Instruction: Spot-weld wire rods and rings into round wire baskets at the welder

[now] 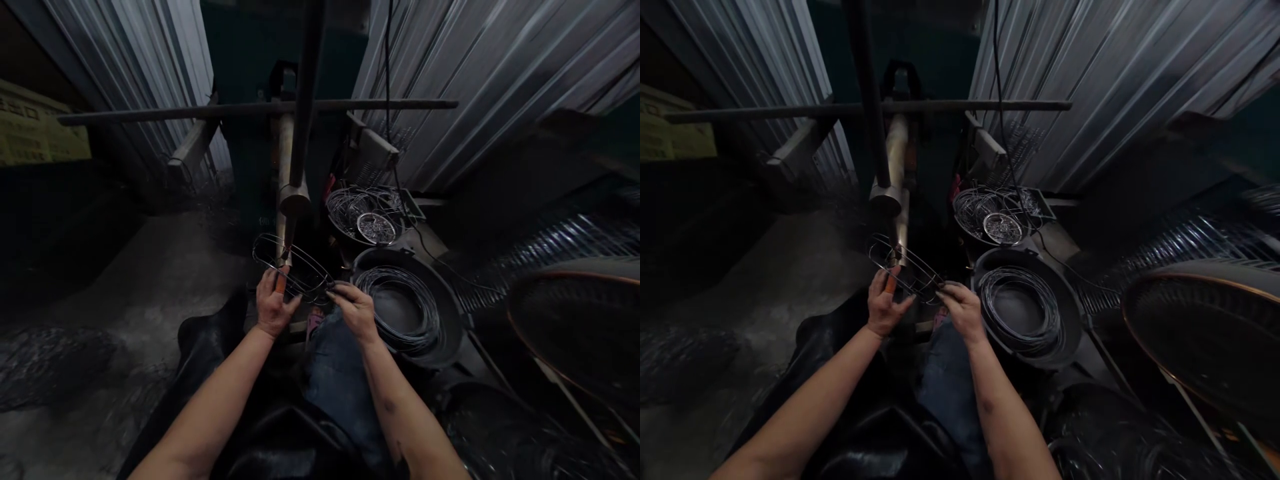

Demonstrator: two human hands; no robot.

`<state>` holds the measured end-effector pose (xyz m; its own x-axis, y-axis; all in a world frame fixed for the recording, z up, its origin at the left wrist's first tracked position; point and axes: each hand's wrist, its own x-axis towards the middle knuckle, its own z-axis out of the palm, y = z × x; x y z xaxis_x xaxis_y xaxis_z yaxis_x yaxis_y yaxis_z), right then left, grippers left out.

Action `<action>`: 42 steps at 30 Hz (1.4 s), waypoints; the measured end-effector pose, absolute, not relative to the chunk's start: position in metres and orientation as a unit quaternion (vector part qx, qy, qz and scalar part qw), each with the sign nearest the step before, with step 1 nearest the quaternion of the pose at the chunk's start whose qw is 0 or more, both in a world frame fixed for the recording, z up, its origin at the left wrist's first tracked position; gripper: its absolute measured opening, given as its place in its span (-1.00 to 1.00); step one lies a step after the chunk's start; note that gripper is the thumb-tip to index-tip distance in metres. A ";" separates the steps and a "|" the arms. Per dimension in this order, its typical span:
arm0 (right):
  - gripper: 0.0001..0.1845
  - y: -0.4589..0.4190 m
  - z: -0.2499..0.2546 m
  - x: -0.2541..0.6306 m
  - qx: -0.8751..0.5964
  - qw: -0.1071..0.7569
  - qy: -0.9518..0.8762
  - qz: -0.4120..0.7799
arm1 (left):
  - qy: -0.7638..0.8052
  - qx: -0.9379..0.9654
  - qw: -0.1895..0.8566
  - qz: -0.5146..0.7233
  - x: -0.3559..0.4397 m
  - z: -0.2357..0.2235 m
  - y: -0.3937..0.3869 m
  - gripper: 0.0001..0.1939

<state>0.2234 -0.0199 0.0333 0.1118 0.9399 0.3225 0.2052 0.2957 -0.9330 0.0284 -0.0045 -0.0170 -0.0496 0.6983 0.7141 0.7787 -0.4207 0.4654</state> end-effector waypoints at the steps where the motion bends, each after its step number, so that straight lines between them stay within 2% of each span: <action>1: -0.91 -0.023 0.037 0.222 -0.492 0.559 -0.592 0.307 | -0.535 -0.688 0.038 -0.490 0.030 -0.017 -0.004 -0.24; 6: -0.89 -0.033 0.069 0.209 -0.485 0.519 -0.669 0.216 | -0.533 -0.658 -0.022 -0.532 0.032 -0.011 -0.009 -0.23; 13: -0.83 -0.006 0.106 0.177 -0.495 0.435 -0.731 0.178 | -0.570 -0.599 -0.108 -0.552 0.020 -0.004 -0.002 -0.20; 20: -0.81 0.010 0.116 0.161 -0.522 0.401 -0.739 0.145 | -0.567 -0.566 -0.165 -0.575 0.017 0.005 0.008 -0.31; 25: -0.83 0.007 0.118 0.162 -0.520 0.400 -0.742 0.141 | -0.556 -0.569 -0.182 -0.579 0.018 0.007 0.004 -0.29; 28: -0.91 -0.002 0.114 0.176 -0.514 0.439 -0.714 0.182 | -0.559 -0.575 -0.177 -0.571 0.017 0.007 0.001 -0.24; 31: -0.89 -0.018 0.101 0.200 -0.526 0.467 -0.679 0.212 | -0.565 -0.579 -0.178 -0.561 0.016 0.008 0.000 -0.18; 37: -0.83 -0.042 0.065 0.222 -0.551 0.430 -0.673 0.243 | -0.570 -0.571 -0.190 -0.559 0.015 0.010 0.000 -0.21; 42: -0.84 -0.040 0.058 0.218 -0.531 0.431 -0.694 0.225 | -0.575 -0.563 -0.209 -0.555 0.015 0.006 0.001 -0.20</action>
<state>0.2180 -0.0395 0.0582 -0.0633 0.9312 0.3591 0.5431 0.3340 -0.7704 0.0151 0.0011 0.0062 -0.2792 0.8801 0.3841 0.4147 -0.2502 0.8749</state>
